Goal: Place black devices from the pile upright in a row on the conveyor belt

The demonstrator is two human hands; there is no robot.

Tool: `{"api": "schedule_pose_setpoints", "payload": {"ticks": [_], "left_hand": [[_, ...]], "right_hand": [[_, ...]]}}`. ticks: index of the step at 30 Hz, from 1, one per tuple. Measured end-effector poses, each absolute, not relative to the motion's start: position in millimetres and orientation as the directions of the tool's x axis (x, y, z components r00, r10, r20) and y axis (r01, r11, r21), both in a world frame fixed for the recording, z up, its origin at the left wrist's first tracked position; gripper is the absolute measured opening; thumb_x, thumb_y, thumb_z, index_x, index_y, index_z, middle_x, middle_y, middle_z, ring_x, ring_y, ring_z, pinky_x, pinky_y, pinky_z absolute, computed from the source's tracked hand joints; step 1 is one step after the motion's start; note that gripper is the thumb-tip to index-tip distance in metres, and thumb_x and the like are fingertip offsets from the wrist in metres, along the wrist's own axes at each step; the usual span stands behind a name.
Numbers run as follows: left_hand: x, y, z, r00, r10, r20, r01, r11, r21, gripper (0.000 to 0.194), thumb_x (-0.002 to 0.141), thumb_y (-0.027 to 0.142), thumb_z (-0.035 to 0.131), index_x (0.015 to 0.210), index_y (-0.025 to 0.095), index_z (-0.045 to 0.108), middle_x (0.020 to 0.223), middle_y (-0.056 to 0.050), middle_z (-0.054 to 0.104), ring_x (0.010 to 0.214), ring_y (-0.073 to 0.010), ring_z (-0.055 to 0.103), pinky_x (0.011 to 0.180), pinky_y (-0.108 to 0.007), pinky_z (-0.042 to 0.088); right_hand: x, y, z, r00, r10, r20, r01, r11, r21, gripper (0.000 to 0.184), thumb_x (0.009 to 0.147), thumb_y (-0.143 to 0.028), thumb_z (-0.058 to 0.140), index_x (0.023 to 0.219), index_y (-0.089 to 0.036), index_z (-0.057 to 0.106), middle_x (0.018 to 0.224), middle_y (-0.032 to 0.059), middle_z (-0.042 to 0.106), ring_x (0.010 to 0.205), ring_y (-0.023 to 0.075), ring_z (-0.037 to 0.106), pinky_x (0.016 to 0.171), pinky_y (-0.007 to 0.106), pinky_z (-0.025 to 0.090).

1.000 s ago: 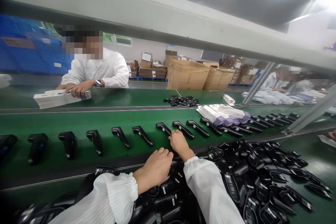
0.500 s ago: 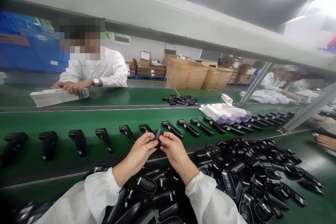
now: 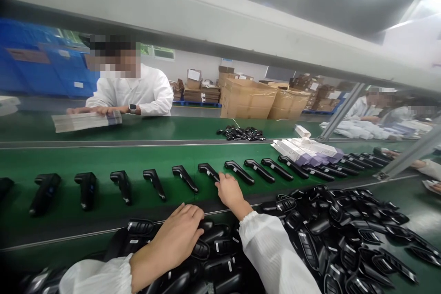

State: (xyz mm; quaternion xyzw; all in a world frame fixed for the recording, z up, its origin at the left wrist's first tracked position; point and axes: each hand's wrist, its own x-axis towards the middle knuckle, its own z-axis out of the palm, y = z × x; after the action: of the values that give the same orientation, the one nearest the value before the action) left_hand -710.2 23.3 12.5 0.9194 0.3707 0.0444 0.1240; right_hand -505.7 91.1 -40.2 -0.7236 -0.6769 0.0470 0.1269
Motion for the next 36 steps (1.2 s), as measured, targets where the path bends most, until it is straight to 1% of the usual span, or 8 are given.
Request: {"api": "schedule_pose_setpoints", "payload": {"ticks": [6, 9, 12, 16, 22, 27, 31, 36], "left_hand": [[-721, 49, 19, 0.556, 0.828, 0.073, 0.6, -0.461, 0.653, 0.012, 0.09, 0.022, 0.045, 0.1, 0.024, 0.052, 0.103, -0.004, 0.065, 0.096, -0.0222, 0.062, 0.086, -0.035, 0.049], [-732, 63, 19, 0.442, 0.885, 0.143, 0.452, -0.358, 0.817, 0.017, 0.088, 0.027, 0.046, 0.103, 0.023, 0.054, 0.108, -0.004, 0.063, 0.101, -0.0209, 0.061, 0.091, -0.035, 0.048], [-736, 68, 15, 0.461, 0.875, 0.148, 0.394, -0.351, 0.85, 0.027, 0.087, 0.025, 0.045, 0.112, 0.023, 0.054, 0.117, -0.006, 0.06, 0.103, -0.0211, 0.06, 0.089, -0.035, 0.05], [-733, 61, 10, 0.504, 0.846, 0.172, 0.461, -0.432, 0.775, 0.028, 0.088, 0.025, 0.044, 0.115, 0.022, 0.048, 0.121, -0.009, 0.056, 0.1, -0.0219, 0.061, 0.084, -0.036, 0.052], [-725, 46, 15, 0.598, 0.801, 0.034, 0.748, -0.573, 0.334, 0.024, 0.091, 0.038, 0.048, 0.106, 0.021, 0.056, 0.109, -0.009, 0.06, 0.103, -0.0304, 0.059, 0.081, -0.042, 0.051], [-717, 39, 18, 0.622, 0.777, -0.1, 0.776, -0.594, 0.212, 0.02, 0.084, 0.028, 0.056, 0.101, 0.017, 0.062, 0.105, -0.013, 0.063, 0.101, -0.0318, 0.061, 0.081, -0.041, 0.05], [-725, 46, 13, 0.601, 0.792, -0.106, 0.746, -0.507, 0.431, 0.012, 0.081, 0.017, 0.049, 0.086, 0.019, 0.06, 0.09, -0.008, 0.063, 0.084, -0.0263, 0.063, 0.074, -0.037, 0.048], [-740, 62, 9, 0.492, 0.859, -0.139, 0.45, -0.115, 0.886, 0.005, 0.081, 0.025, 0.05, 0.078, 0.02, 0.05, 0.077, 0.0, 0.054, 0.074, -0.0174, 0.06, 0.072, -0.031, 0.051]], "right_hand": [[-511, 97, -29, 0.153, 0.977, 0.149, 0.978, -0.128, -0.168, 0.034, 0.097, -0.03, 0.046, 0.121, -0.009, 0.058, 0.113, 0.0197, 0.061, 0.109, 0.0322, 0.056, 0.091, 0.044, 0.045], [-512, 84, -5, 0.083, 0.973, 0.214, 0.922, 0.006, -0.387, 0.043, 0.098, -0.037, 0.045, 0.136, -0.016, 0.05, 0.125, 0.0167, 0.057, 0.115, 0.0283, 0.054, 0.092, 0.041, 0.045], [-522, 63, 22, -0.252, 0.95, 0.183, 0.674, 0.308, -0.671, 0.042, 0.095, -0.042, 0.052, 0.133, -0.024, 0.054, 0.126, 0.0076, 0.059, 0.106, 0.019, 0.059, 0.085, 0.028, 0.048], [-535, 50, 36, -0.441, 0.891, 0.105, 0.642, 0.395, -0.657, 0.034, 0.09, -0.033, 0.06, 0.123, -0.026, 0.062, 0.102, 0.0019, 0.069, 0.09, 0.0173, 0.063, 0.079, 0.026, 0.046], [-522, 72, -4, -0.039, 0.986, 0.161, 0.772, 0.132, -0.622, 0.017, 0.087, -0.021, 0.06, 0.103, -0.022, 0.063, 0.103, 0.003, 0.065, 0.089, 0.0166, 0.062, 0.083, 0.027, 0.046], [-520, 83, -36, 0.076, 0.989, 0.128, 0.895, -0.011, -0.447, 0.036, 0.089, -0.016, 0.053, 0.125, -0.017, 0.05, 0.119, 0.0121, 0.061, 0.105, 0.0229, 0.06, 0.087, 0.031, 0.046], [-526, 94, -43, 0.078, 0.988, 0.137, 0.987, -0.057, -0.148, 0.024, 0.096, -0.021, 0.045, 0.116, -0.012, 0.056, 0.109, 0.0152, 0.064, 0.104, 0.0278, 0.06, 0.085, 0.036, 0.047], [-526, 104, -33, 0.136, 0.976, 0.171, 0.987, -0.118, -0.112, 0.031, 0.097, -0.034, 0.049, 0.113, -0.01, 0.059, 0.109, 0.0186, 0.064, 0.108, 0.0324, 0.057, 0.091, 0.044, 0.044]]}}
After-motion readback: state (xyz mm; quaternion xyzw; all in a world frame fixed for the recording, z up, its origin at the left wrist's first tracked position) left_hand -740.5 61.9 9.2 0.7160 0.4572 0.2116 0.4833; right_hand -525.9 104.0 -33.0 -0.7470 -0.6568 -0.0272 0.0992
